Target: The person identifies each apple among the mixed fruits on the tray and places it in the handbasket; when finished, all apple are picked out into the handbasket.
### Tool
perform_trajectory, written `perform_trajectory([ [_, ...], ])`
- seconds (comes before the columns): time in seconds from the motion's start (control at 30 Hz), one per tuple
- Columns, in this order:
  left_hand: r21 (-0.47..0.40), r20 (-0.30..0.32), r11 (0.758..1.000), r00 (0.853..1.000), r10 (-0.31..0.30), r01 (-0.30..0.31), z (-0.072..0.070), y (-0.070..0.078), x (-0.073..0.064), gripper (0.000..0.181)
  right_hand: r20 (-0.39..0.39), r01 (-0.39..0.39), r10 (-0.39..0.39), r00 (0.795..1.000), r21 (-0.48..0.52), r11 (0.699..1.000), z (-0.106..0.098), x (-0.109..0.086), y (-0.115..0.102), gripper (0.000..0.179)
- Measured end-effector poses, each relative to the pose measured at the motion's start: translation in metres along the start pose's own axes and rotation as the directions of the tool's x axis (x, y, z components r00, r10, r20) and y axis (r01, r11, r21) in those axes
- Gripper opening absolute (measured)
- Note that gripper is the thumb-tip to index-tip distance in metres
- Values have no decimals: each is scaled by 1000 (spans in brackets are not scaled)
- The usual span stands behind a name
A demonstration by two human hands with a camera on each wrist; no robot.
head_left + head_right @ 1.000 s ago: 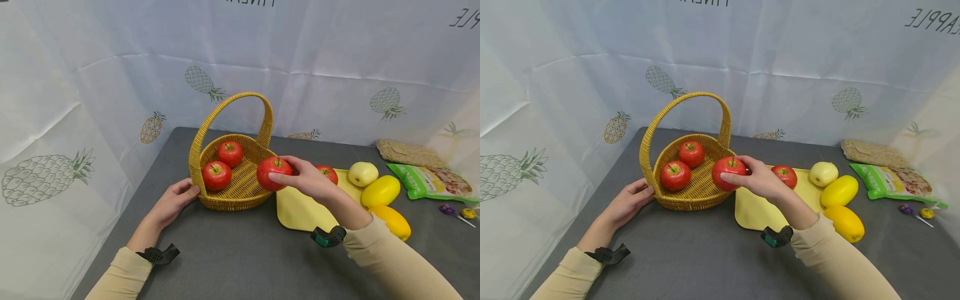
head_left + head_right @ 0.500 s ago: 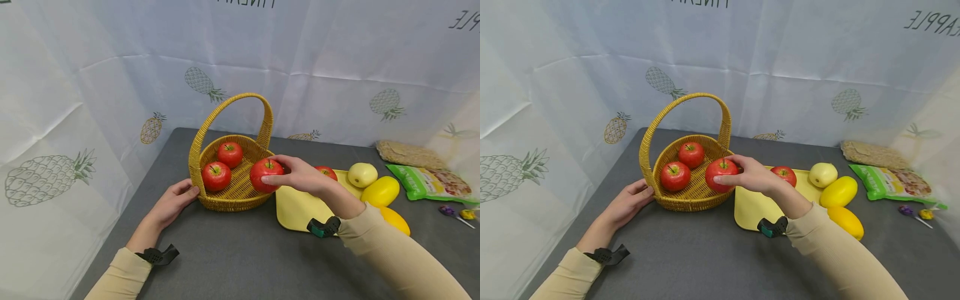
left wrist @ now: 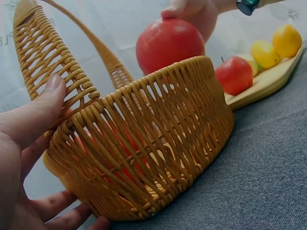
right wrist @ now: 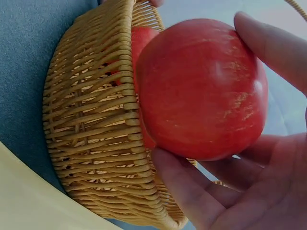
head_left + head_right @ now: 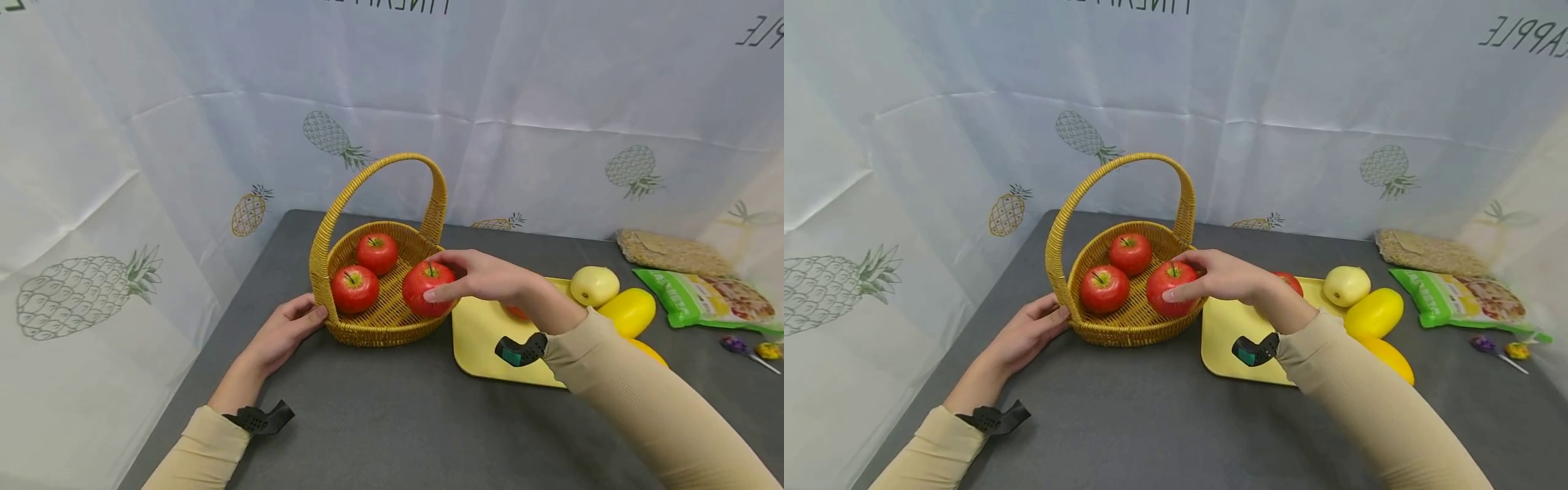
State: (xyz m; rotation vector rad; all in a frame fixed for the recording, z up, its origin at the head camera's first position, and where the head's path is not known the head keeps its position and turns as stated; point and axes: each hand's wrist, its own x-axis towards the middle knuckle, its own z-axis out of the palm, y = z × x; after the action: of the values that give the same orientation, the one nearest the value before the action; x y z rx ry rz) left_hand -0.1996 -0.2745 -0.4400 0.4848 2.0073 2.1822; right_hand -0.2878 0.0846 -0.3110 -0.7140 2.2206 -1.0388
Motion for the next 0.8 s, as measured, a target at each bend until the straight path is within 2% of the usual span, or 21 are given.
perform_trajectory([
  [0.2, -5, 5, 1000, 1000, 4, -3, -1, -1, 0, 14, 67, 12, -11, 998, -18, 1000, 1, 10, -6, 66],
  [0.47, -8, 7, 1000, 1000, 15, -15, -3, -1, 0, 15, 130, -30, 31, 991, -10, 999, 0, 28, -7, 70],
  [0.67, -6, 4, 1000, 1000, 16, -16, -2, -2, 1, 15, 211, -71, 78, 974, -40, 997, -3, 38, -9, 77],
  [0.8, -9, 3, 1000, 1000, 12, -12, -1, -2, 1, 15, 279, -71, 88, 956, -71, 995, -6, 45, -12, 75],
])
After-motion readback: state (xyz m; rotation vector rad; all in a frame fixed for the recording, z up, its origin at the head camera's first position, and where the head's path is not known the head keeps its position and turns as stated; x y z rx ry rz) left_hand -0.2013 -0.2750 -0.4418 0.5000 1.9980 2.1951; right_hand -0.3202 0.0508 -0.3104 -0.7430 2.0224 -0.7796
